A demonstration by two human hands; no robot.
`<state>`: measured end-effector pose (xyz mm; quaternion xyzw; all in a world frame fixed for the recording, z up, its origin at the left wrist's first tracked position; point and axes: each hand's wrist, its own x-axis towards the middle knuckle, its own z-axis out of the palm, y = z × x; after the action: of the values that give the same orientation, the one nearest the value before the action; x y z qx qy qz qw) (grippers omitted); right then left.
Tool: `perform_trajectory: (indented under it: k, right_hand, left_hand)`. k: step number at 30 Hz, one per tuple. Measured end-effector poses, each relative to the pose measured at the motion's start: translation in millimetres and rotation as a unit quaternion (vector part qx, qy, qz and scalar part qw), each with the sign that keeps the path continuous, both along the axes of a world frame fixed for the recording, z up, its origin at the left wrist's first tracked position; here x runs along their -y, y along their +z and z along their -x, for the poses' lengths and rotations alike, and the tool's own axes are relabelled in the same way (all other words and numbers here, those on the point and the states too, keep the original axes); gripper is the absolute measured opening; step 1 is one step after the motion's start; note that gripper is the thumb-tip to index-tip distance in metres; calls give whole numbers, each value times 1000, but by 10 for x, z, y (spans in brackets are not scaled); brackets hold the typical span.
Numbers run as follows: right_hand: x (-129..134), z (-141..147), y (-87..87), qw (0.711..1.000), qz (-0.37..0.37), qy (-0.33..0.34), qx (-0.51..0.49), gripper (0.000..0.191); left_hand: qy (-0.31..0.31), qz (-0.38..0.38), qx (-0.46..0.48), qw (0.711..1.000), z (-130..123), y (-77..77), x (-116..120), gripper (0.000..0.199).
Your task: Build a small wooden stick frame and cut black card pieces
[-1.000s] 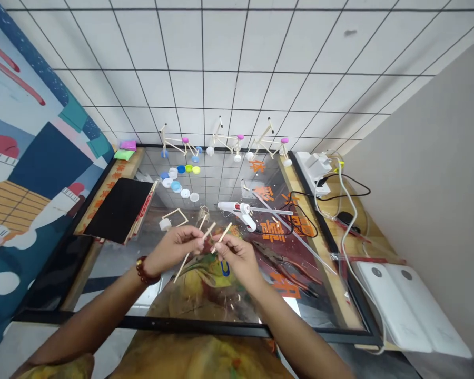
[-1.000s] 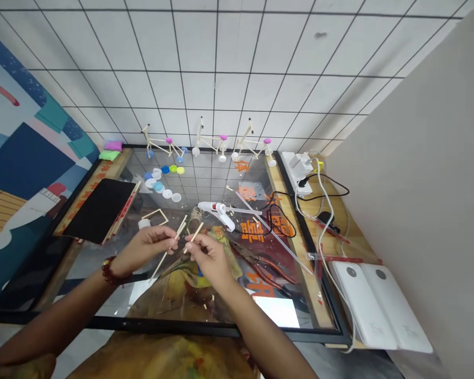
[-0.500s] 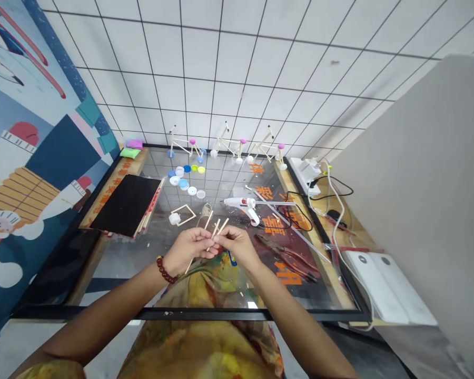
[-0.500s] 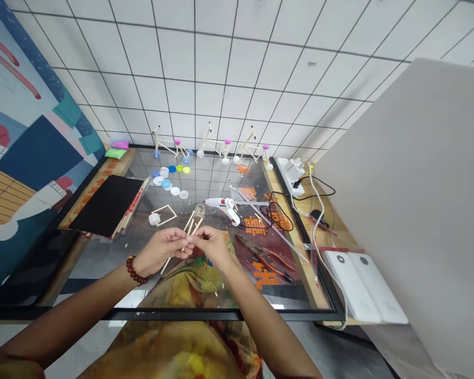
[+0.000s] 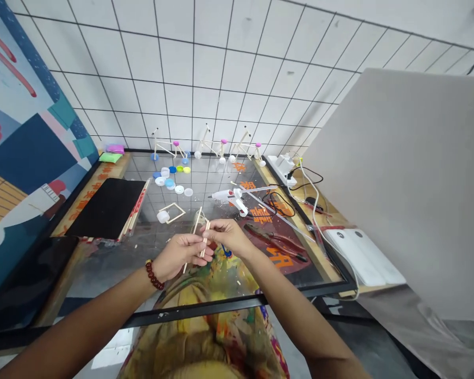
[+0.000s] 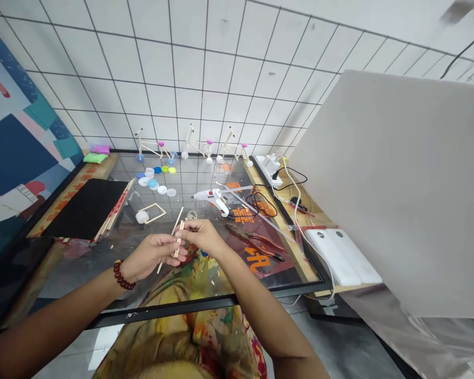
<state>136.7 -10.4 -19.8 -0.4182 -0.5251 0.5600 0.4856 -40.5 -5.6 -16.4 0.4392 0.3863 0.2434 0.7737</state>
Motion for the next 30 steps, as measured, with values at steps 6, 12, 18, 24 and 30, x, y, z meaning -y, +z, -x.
perform_trajectory:
  k: [6,12,18,24,30]
  right_hand:
    - [0,43,-22,1000,0,-3,19,34]
    - [-22,76,-97,999,-4,-53,-7,32]
    - [-22,-48,-136,998,-6,-68,-13,29]
    - [21,-40,-115,999,4,-51,-12,27]
    - [38,-26,-91,995,6,-93,-26,23]
  left_hand:
    - [1,-53,11,999,44,-36,-1,43]
    - [43,-137,-5,990,9,-143,-23,33]
    - [51,-156,-9,986,-3,-129,9,32]
    - [0,-92,10,996,10,-93,75,49]
    - [-29,-23,37,999,36,-75,52,51]
